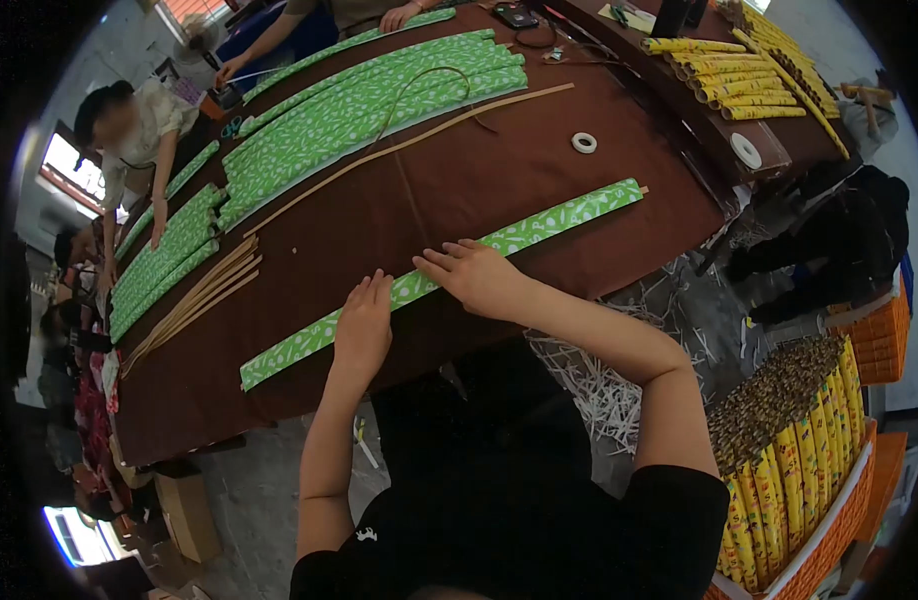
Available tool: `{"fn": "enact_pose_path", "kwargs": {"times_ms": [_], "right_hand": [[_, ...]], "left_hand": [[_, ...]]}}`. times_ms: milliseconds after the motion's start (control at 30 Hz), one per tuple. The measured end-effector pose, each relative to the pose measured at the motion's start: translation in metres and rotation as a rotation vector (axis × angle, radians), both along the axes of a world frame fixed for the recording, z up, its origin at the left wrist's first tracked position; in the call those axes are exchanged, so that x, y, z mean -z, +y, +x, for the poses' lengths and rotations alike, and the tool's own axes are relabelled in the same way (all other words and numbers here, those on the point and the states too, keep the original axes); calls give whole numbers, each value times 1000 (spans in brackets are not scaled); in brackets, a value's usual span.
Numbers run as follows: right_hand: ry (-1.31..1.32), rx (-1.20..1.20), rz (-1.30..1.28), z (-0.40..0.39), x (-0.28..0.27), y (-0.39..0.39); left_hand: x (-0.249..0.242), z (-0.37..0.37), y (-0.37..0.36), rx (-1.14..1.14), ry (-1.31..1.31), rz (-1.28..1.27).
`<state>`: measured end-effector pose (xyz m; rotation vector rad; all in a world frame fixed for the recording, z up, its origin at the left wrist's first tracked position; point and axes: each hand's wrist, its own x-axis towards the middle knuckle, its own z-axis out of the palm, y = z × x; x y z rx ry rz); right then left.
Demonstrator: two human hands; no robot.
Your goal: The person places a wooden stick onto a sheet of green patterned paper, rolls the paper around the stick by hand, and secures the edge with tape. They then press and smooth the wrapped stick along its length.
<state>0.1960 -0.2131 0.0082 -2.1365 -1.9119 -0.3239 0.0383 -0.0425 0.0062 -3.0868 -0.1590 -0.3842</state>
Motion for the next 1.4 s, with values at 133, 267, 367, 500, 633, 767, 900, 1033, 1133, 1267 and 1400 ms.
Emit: {"fn": "enact_pose_path", "kwargs": {"times_ms": [133,267,367,500,633,767,900,1033,1133,1267,1400], "right_hand": [[-94,-15,20,1,2,0],[-123,-6,46,1,10,0],[-125,-4,-8,-1,7,-2],[-117,-22,-27,2,8,-2],[-126,-22,-25,2,9,-2],[-95,-23,-31,3,9,-1],[-112,-15,-10,2,14,3],[-118,13,-16,-1,15,6],[-111,24,-41,-3,13,10],[-96,11,-16,-8,15,17],[-90,-7,-39,-14,8,20]], "left_hand": [[9,0,0,36,-107,94],[9,-1,-2,44,-101,92],[9,0,0,43,-90,75],[7,0,0,41,-52,74],[2,0,0,35,-10,54],[2,0,2,35,0,42],[1,1,3,35,-5,42],[4,1,7,21,-21,34],[1,-1,9,7,-19,29],[0,-7,14,-7,-14,28],[-6,-15,14,-17,12,27]]}}
